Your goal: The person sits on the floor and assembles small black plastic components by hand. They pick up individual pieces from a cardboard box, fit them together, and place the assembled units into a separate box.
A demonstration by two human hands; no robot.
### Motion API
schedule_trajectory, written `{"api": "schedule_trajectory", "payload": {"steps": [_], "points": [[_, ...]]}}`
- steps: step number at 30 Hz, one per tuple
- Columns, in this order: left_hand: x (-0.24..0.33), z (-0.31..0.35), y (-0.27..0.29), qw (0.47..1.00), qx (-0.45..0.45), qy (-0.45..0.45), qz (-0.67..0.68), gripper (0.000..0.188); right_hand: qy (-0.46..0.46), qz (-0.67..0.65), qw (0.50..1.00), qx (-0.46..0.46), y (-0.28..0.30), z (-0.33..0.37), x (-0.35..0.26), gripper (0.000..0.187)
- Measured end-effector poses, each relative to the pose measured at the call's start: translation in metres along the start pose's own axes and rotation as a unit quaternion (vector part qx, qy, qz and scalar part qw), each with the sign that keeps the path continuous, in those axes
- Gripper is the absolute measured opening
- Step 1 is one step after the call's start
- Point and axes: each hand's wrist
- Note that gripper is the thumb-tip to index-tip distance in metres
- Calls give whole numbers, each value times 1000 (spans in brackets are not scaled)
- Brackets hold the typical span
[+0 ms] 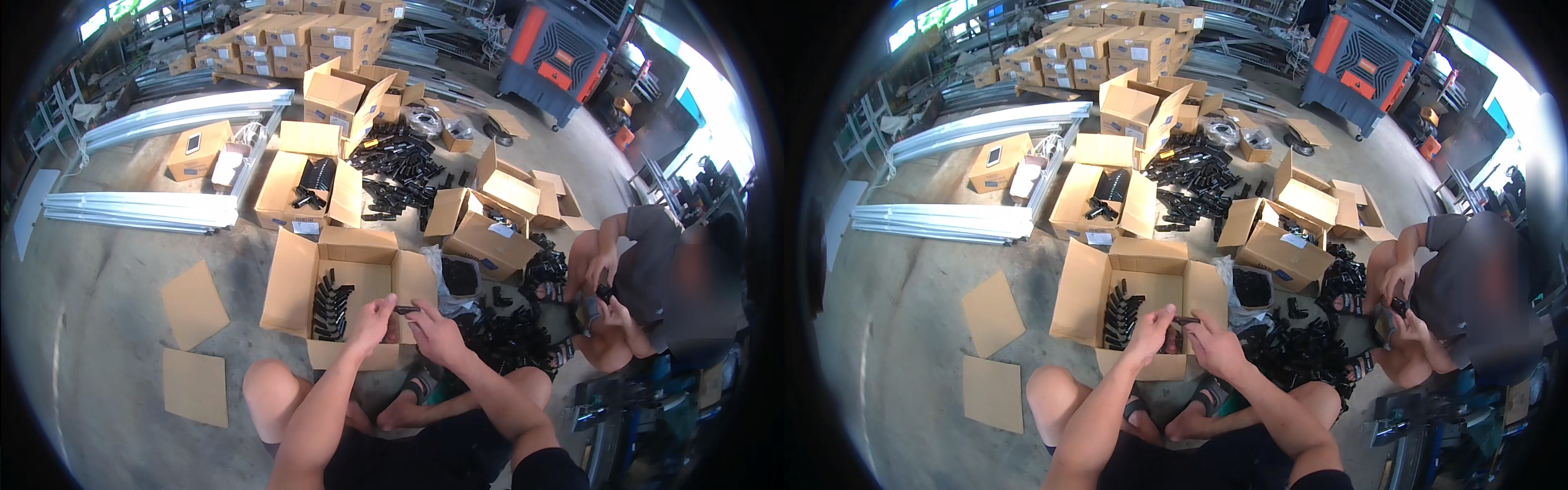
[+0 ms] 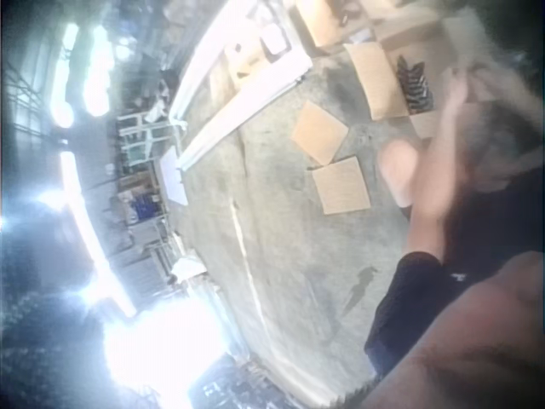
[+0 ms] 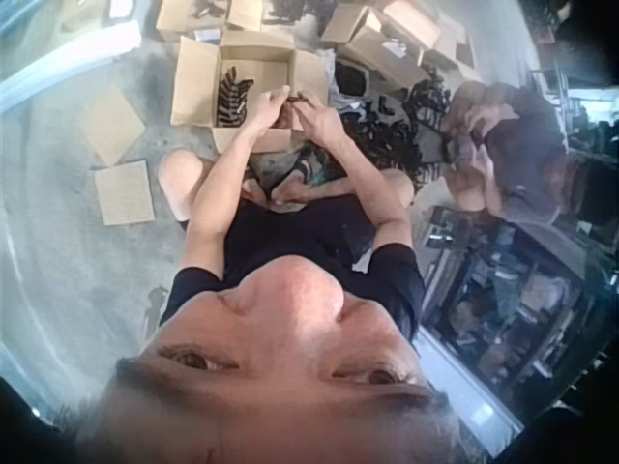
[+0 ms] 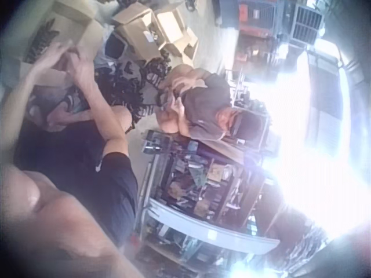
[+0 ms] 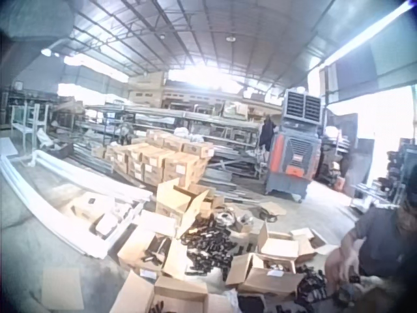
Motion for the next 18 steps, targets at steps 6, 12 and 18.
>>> {"api": "schedule_trajectory", "payload": {"steps": [6,12,18], "points": [[3,21,6,987,119,58,92,61,-248,-207,942,91,4,17,21,24],[4,19,-22,980,56,16,190,57,-284,-163,932,154,22,17,60,28],[5,23,-42,975,19,-54,216,45,-312,-601,702,220,26,12,67,32]]}}
Point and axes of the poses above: each hand's wrist, its own z-axis away from the middle knuckle, its own y-axis out of the back of the hand, x = y × z, and after that the axes turned 12 degrees about -z, right-handed
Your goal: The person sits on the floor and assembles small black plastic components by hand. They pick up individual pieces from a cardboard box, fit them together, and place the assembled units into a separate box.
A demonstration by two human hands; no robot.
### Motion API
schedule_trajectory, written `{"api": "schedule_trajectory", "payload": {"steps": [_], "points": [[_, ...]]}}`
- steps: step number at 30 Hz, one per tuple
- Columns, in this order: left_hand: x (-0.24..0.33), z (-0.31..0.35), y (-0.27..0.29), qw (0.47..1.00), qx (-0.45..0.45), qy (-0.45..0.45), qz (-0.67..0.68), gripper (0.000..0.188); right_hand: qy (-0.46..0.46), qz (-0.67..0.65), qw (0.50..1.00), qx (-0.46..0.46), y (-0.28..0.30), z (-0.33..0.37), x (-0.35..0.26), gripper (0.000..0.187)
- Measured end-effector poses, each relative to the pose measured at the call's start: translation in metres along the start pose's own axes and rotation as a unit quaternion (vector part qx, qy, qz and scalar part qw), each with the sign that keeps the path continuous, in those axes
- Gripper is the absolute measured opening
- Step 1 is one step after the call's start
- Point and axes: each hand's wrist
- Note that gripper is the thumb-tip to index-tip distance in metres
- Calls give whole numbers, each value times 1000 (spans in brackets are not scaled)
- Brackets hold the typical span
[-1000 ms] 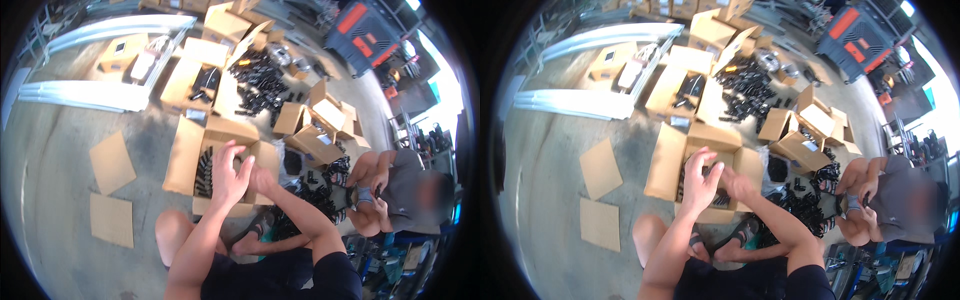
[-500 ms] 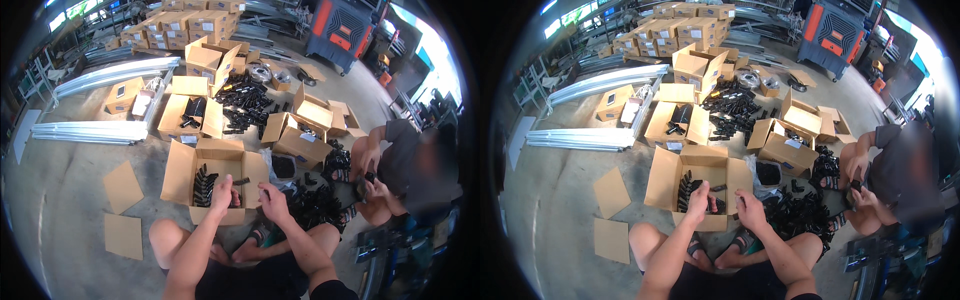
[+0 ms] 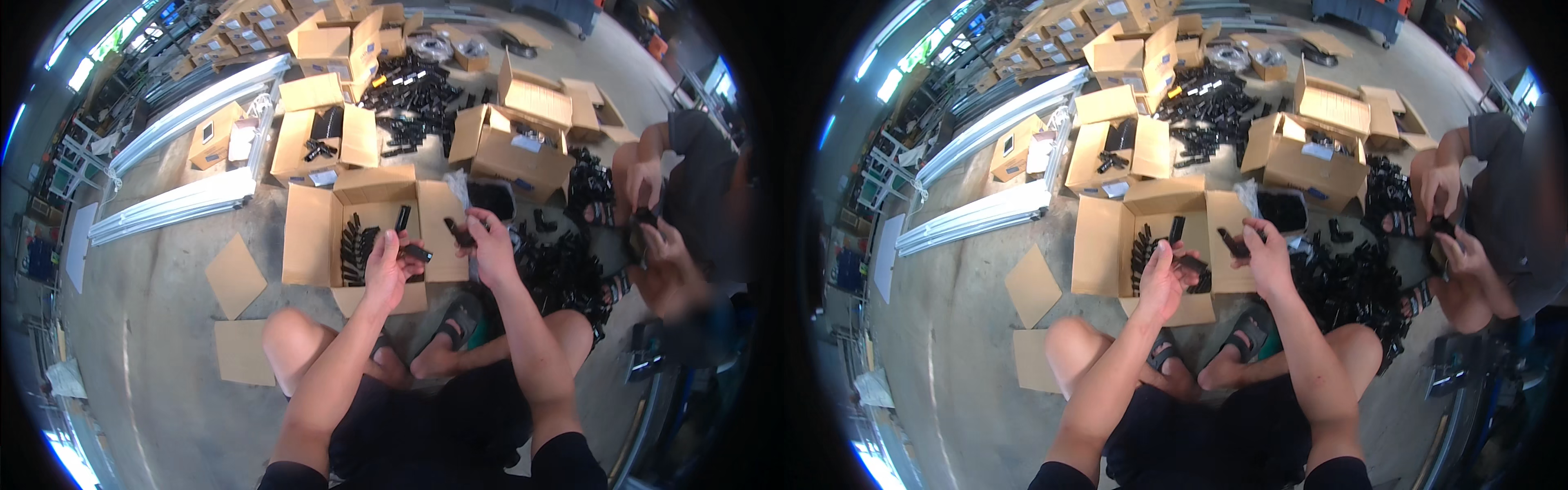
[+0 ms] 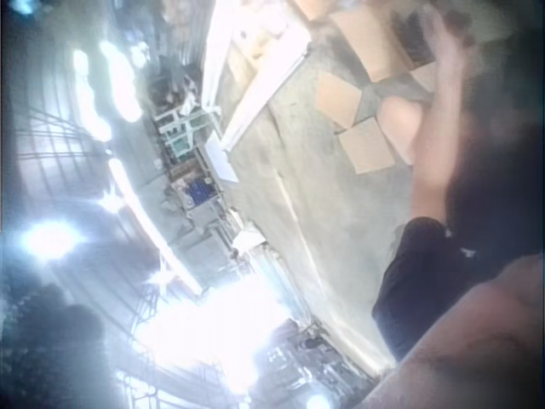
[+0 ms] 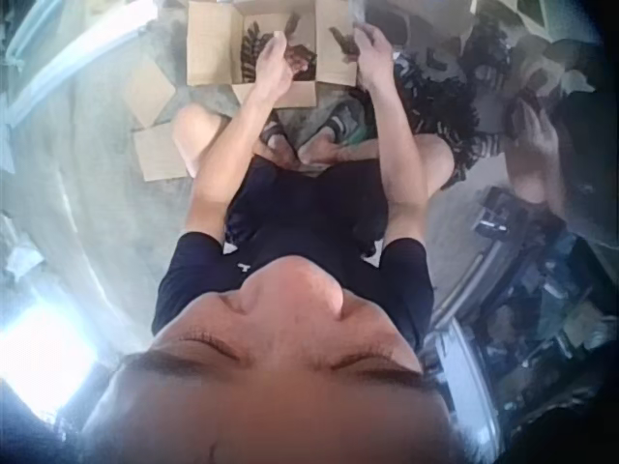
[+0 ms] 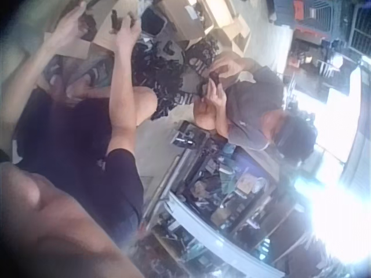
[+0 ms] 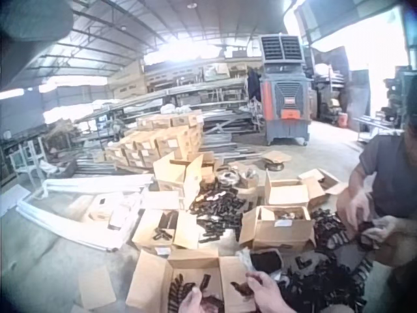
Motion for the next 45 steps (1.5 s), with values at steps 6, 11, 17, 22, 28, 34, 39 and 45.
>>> {"api": "schedule_trajectory", "payload": {"steps": [6,11,17,22,28,34,39,45], "points": [[-9,-3,-22,999,-24,-1,-24,38,17,-64,998,-19,-15,16,7,39],[-14,-7,-22,1000,-17,-4,-16,37,111,242,962,-68,-14,18,8,35],[0,-6,-15,1000,-8,9,5,39,126,385,912,-59,-28,24,-8,39],[3,-5,-12,998,-28,22,49,39,163,400,900,-58,-25,22,-6,38],[-5,-3,-14,996,-60,21,68,37,137,198,970,-18,-30,16,19,22],[-2,-9,-7,999,-13,9,46,30,179,391,891,-143,-34,15,5,33],[9,-8,-11,999,4,-16,42,29,129,339,914,-182,-32,20,-2,37],[23,-7,-14,998,-43,-46,-3,29,69,239,955,-160,-27,24,-2,43]]}}
Point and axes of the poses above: each hand's wrist, its own z-axis away from the middle knuckle, its own y-axis out of the back of the hand, x = y × z, and after that the axes turned 12 degrees about -z, right-handed
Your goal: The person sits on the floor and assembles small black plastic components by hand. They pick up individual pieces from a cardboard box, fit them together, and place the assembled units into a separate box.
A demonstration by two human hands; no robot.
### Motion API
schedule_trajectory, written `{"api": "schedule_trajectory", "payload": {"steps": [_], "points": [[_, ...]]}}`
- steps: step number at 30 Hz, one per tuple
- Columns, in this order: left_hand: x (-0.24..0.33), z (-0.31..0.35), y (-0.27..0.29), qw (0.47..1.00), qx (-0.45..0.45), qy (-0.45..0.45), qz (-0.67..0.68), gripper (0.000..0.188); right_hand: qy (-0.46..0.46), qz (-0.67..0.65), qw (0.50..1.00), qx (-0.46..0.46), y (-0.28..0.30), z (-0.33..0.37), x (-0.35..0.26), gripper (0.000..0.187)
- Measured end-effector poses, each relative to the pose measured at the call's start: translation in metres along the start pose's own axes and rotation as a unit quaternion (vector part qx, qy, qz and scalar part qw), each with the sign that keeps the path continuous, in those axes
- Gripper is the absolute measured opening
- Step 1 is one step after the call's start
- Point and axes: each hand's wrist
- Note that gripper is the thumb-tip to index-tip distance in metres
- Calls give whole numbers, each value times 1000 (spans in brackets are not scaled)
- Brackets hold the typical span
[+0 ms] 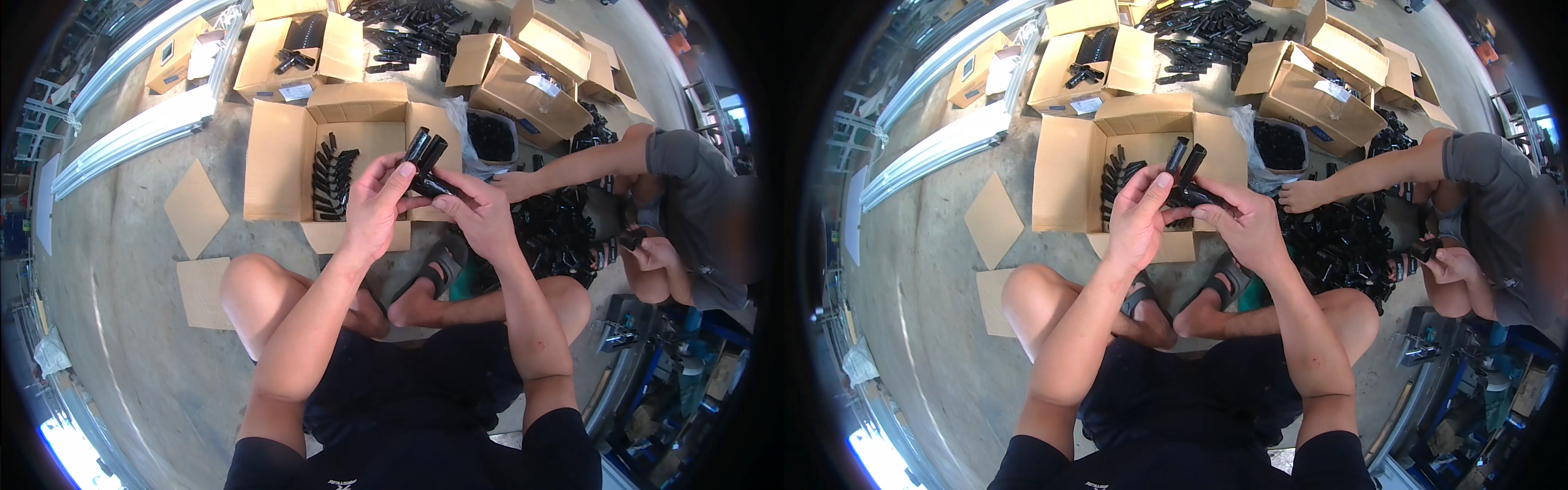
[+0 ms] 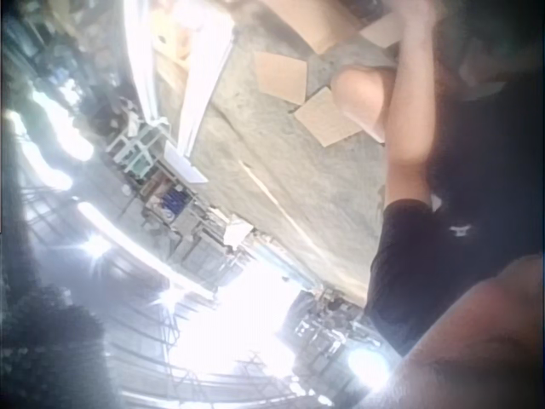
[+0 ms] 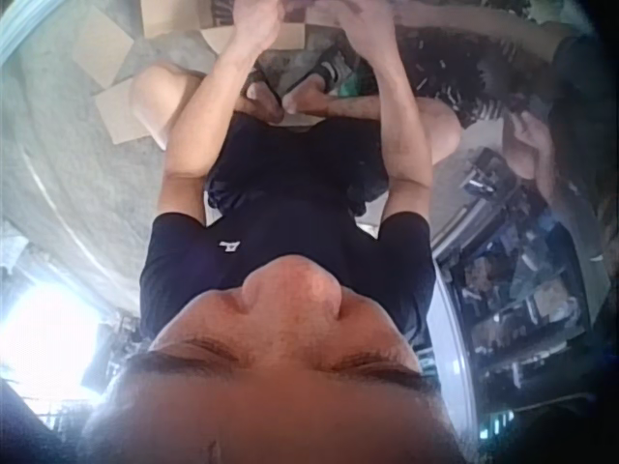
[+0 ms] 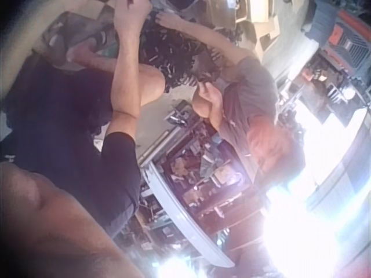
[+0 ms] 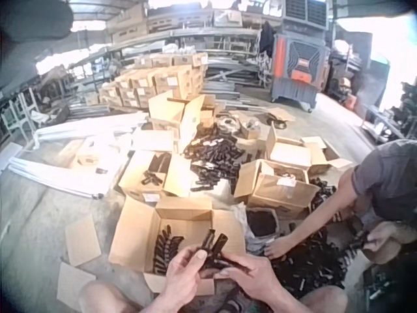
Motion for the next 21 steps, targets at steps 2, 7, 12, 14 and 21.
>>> {"api": "schedule_trajectory", "payload": {"steps": [2,7,12,14,21], "points": [[2,0,1,1000,-16,1,-18,30,3,-23,1000,1,2,0,3,43],[9,4,-4,996,-29,-3,-79,31,-30,-52,998,13,6,2,8,41],[7,4,-1,994,-10,-5,-105,36,-37,-82,996,15,0,6,6,41],[8,4,-2,994,-9,-4,-110,34,-39,-91,995,17,0,7,6,41],[9,4,-7,989,25,10,-147,32,-25,-105,994,10,7,6,10,39]]}}
Point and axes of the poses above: each hand's wrist, its own z-axis away from the middle knuckle, its own y-axis out of the back of the hand, x = y × z, and after that the axes turned 12 degrees about -z, right-handed
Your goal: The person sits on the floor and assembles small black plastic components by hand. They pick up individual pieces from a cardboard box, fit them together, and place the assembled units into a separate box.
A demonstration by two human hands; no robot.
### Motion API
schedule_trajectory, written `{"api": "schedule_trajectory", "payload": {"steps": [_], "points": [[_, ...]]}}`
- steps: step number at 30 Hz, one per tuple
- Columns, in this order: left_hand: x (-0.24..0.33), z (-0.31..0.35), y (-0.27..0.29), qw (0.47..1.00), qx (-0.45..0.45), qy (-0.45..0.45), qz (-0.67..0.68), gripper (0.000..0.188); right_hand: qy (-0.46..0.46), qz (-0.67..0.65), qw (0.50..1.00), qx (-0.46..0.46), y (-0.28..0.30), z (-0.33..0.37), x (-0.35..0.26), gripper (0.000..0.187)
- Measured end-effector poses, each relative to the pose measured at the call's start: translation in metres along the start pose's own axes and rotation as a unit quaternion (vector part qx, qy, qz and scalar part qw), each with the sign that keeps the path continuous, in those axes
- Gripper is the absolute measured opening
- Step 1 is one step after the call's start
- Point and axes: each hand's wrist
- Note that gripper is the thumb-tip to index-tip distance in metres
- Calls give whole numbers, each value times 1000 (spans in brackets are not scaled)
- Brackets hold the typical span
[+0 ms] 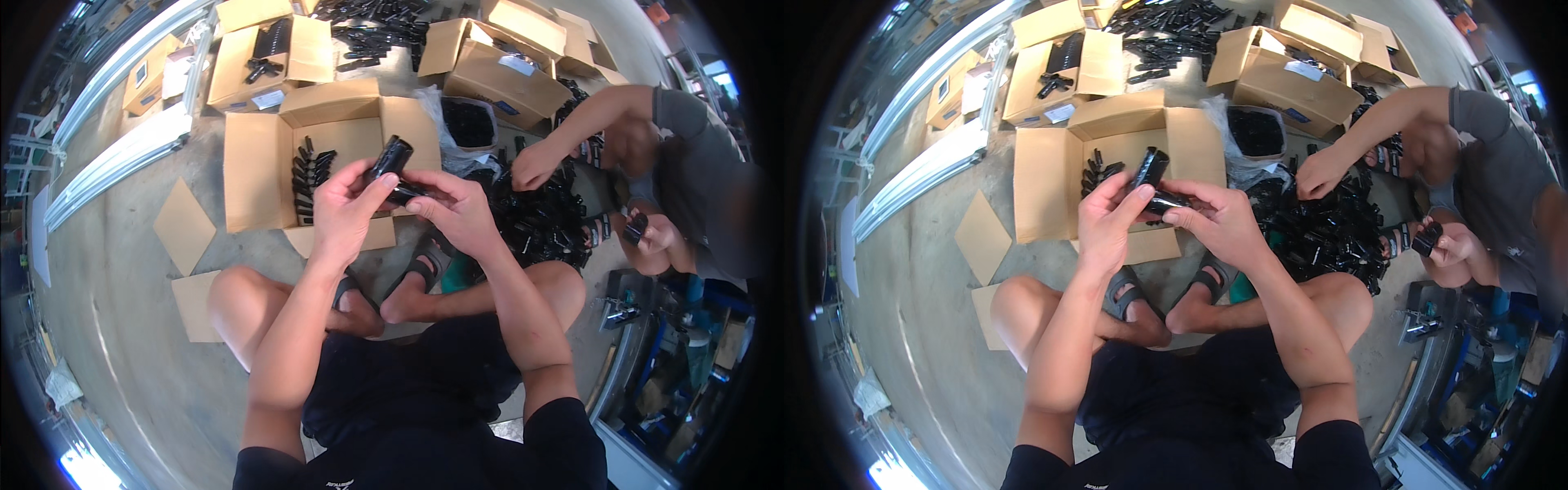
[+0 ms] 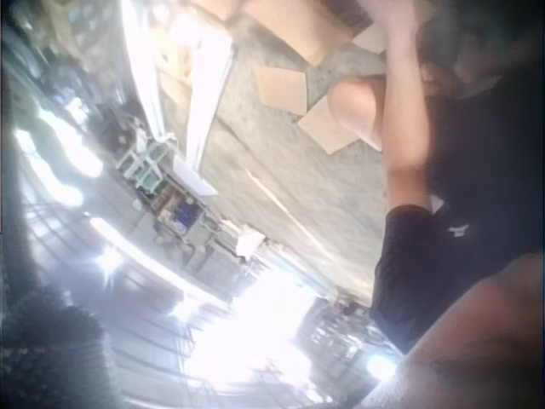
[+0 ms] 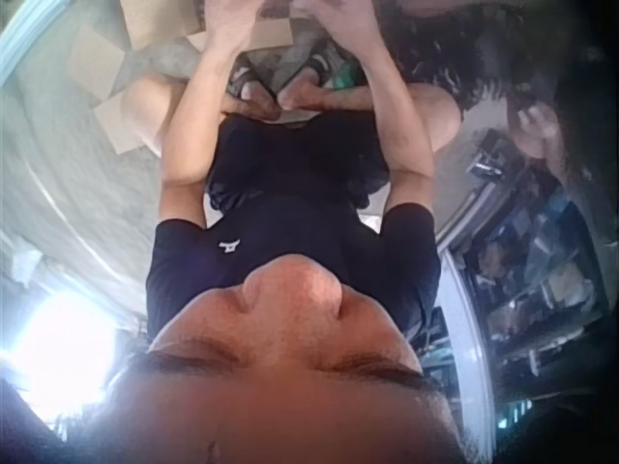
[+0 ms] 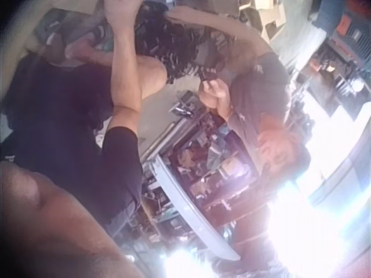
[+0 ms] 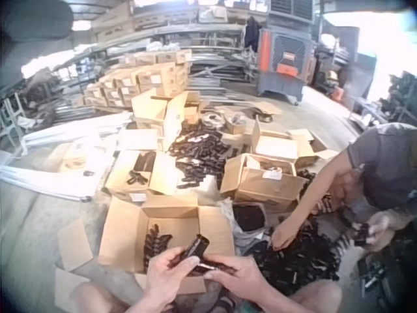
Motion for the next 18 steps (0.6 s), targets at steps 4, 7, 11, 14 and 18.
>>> {"api": "schedule_trajectory", "payload": {"steps": [4,7,11,14,18], "points": [[7,4,3,997,48,-17,-57,30,-2,100,988,114,52,-44,8,31],[3,-2,-1,988,64,-41,-137,30,-49,193,947,253,137,-93,33,31],[-2,-10,-2,958,88,-111,-250,35,-63,467,851,231,211,-132,89,27],[-10,-22,2,929,93,-145,-328,33,-105,538,812,202,211,-154,117,24],[-20,-38,6,899,103,-141,-403,37,-100,547,805,206,212,-182,160,20]]}}
Point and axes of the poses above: each hand's wrist, its own z-axis away from the middle knuckle, its own y-axis out of the back of the hand, x = y × z, and after that the axes turned 12 degrees about -z, right-handed
